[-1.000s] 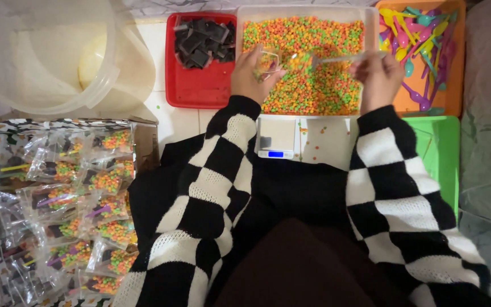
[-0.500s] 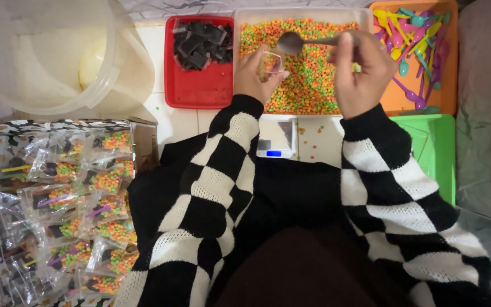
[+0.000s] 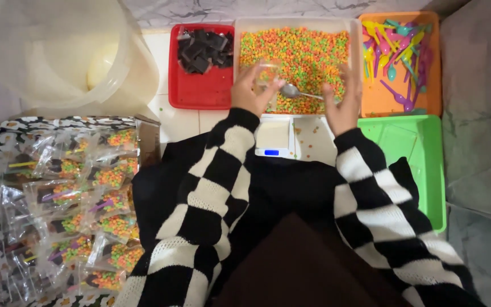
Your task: Packaging small quantities of colorful sprinkles into plastic bags and weighing them on a digital scale.
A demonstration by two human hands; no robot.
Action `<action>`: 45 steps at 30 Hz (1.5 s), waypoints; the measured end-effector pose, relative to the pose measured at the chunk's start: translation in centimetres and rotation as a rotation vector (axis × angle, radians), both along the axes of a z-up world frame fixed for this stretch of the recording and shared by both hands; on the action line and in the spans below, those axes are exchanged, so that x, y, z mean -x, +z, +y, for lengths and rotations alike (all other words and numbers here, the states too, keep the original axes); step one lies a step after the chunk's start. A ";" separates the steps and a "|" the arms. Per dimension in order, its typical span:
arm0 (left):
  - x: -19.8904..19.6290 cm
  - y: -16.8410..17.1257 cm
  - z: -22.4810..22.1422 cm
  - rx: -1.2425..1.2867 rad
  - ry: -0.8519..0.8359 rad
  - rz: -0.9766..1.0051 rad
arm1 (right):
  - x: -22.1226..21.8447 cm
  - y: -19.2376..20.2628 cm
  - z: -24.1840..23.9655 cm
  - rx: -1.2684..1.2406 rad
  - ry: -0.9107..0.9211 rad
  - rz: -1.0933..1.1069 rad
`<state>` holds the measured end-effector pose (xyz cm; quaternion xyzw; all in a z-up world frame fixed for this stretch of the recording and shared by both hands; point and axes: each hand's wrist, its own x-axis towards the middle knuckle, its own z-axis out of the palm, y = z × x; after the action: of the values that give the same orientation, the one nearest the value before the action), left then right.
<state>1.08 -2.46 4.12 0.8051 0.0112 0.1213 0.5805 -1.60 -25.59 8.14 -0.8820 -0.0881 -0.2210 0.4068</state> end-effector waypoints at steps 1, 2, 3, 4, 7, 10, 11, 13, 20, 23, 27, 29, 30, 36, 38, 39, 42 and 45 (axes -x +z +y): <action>0.5 -0.5 -0.4 0.001 0.002 -0.007 | 1.0 2.3 1.1 0.001 0.002 -0.007; 1.2 -1.0 -0.9 -0.056 0.014 -0.147 | 2.2 4.6 2.2 -0.040 0.155 0.065; 1.8 -1.6 -1.3 -0.114 0.027 -0.288 | 3.5 6.9 3.2 -0.081 0.309 0.137; 3.0 -0.9 -1.9 -0.112 0.023 -0.292 | 4.0 6.9 3.4 -0.079 0.305 0.133; 6.3 -0.4 -3.0 -0.046 -0.089 -0.347 | 5.9 6.2 3.8 0.124 0.381 0.020; 9.0 -1.8 -2.8 -0.093 -0.146 -0.293 | 8.0 4.6 3.3 0.172 0.346 0.041; 10.1 -1.8 -2.3 -0.106 -0.200 -0.268 | 9.0 4.1 2.8 0.161 0.282 0.034; 13.5 -3.6 -0.9 -0.119 -0.253 -0.245 | 11.2 3.2 1.7 0.152 0.217 0.025; 20.6 -15.5 4.7 -0.646 -0.317 0.290 | 14.8 -4.7 -4.1 -0.045 -0.128 0.117; 19.9 -16.1 3.7 -0.742 -0.400 0.404 | 14.3 -6.7 -4.8 -0.163 -0.161 0.212; 20.1 -14.4 2.6 -0.959 -0.476 0.490 | 14.3 -7.5 -4.3 -0.268 -0.177 0.264; 20.2 -13.0 2.8 -0.955 -0.480 0.501 | 14.2 -7.1 -4.5 -0.273 -0.179 0.266; 20.4 -12.4 2.8 -0.948 -0.492 0.519 | 14.4 -7.1 -4.7 -0.278 -0.185 0.278; 18.8 -14.7 2.1 -1.085 -0.548 0.584 | 15.2 -5.4 -4.0 -0.274 -0.194 0.269; 18.7 -13.5 2.0 -1.084 -0.557 0.597 | 15.3 -5.4 -4.0 -0.287 -0.186 0.255; 18.6 -12.9 1.9 -1.084 -0.564 0.608 | 15.3 -5.4 -4.0 -0.301 -0.177 0.238; 18.2 -13.6 1.7 -1.111 -0.574 0.605 | 14.9 -5.9 -4.6 -0.268 -0.189 0.273; 18.1 -13.9 1.6 -1.093 -0.558 0.621 | 14.6 -5.8 -4.6 -0.310 -0.189 0.279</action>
<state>-17.00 -0.88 -9.76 0.9526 -0.0936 -0.2807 0.0703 -16.21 -30.18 2.30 -0.8353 0.0868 -0.1449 0.5232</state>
